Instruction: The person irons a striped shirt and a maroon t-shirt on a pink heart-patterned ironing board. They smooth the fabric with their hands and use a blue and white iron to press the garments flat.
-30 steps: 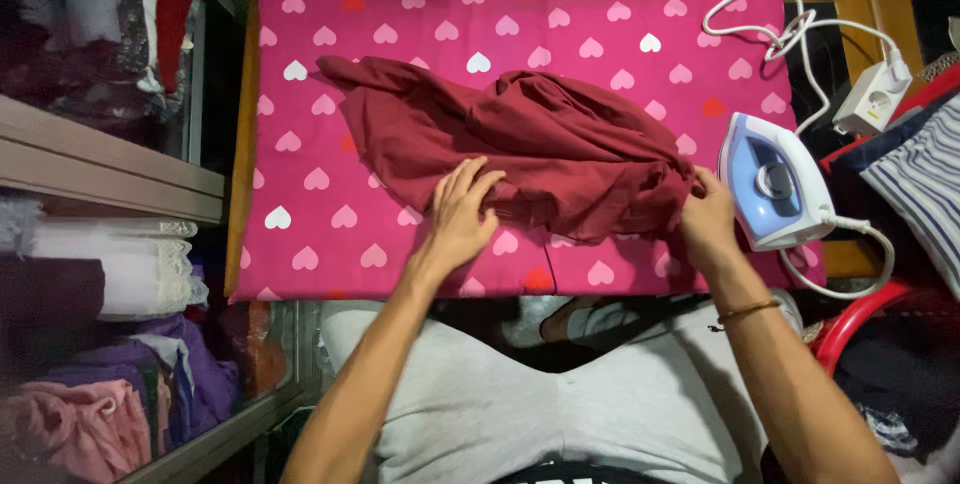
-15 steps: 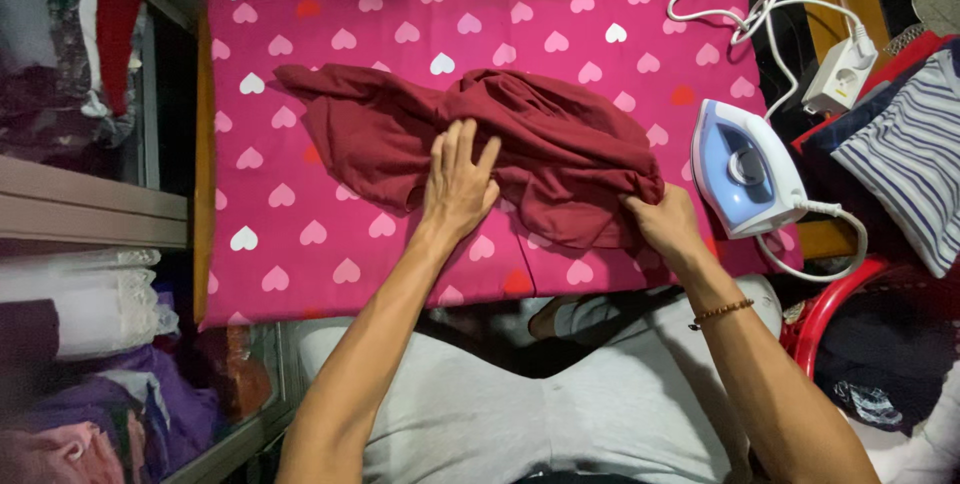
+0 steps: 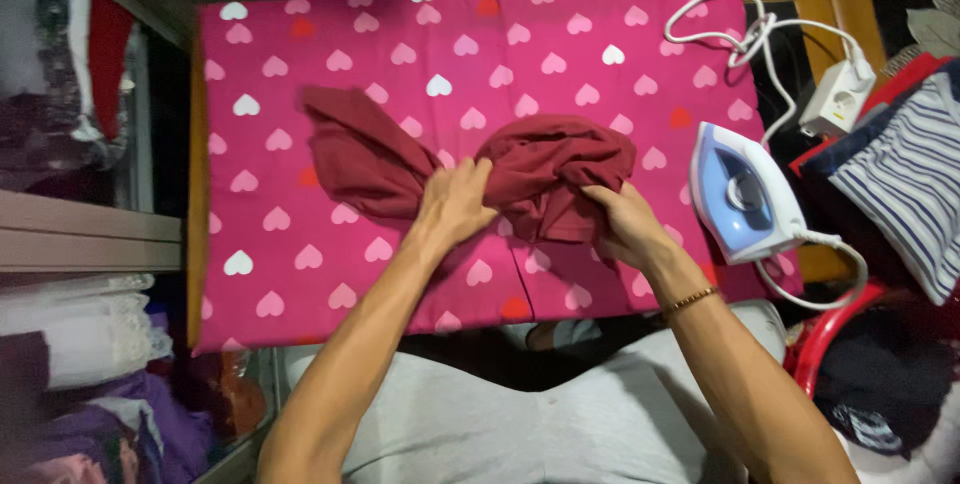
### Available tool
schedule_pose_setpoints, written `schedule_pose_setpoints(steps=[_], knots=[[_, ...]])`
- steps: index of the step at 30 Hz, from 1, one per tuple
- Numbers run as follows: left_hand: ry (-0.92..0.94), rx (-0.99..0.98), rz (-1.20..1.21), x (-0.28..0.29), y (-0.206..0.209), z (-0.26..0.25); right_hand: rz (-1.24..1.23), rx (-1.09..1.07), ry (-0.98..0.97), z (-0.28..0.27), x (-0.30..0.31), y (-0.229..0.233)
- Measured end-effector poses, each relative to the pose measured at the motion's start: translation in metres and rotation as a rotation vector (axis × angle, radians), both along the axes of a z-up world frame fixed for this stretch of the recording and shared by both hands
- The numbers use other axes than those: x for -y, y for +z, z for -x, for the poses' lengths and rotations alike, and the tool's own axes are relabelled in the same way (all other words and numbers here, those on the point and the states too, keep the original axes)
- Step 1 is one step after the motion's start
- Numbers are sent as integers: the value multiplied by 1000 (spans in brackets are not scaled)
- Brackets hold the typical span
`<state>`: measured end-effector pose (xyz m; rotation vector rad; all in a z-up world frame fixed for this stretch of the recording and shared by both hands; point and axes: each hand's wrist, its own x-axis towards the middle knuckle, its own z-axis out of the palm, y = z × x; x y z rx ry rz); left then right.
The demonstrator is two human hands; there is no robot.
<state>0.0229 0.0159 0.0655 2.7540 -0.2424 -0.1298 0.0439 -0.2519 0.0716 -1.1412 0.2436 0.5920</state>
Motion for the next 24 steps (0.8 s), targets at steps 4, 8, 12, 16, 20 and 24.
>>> schedule_pose_setpoints(steps=[4,8,12,16,20,24], knots=[[236,39,224,-24,17,6,-189,22,27,-27,-41,9],[457,468,566,-69,48,8,-278,271,-17,-61,-67,16],[199,798,163,-97,66,33,83,312,7,-81,-63,16],[7,667,-207,-98,35,65,542,315,208,-69,-28,-16],[-158,624,-204,-85,-7,87,552,186,324,-43,5,-33],[-230,663,-88,-73,-1,86,470,126,201,-32,25,-25]])
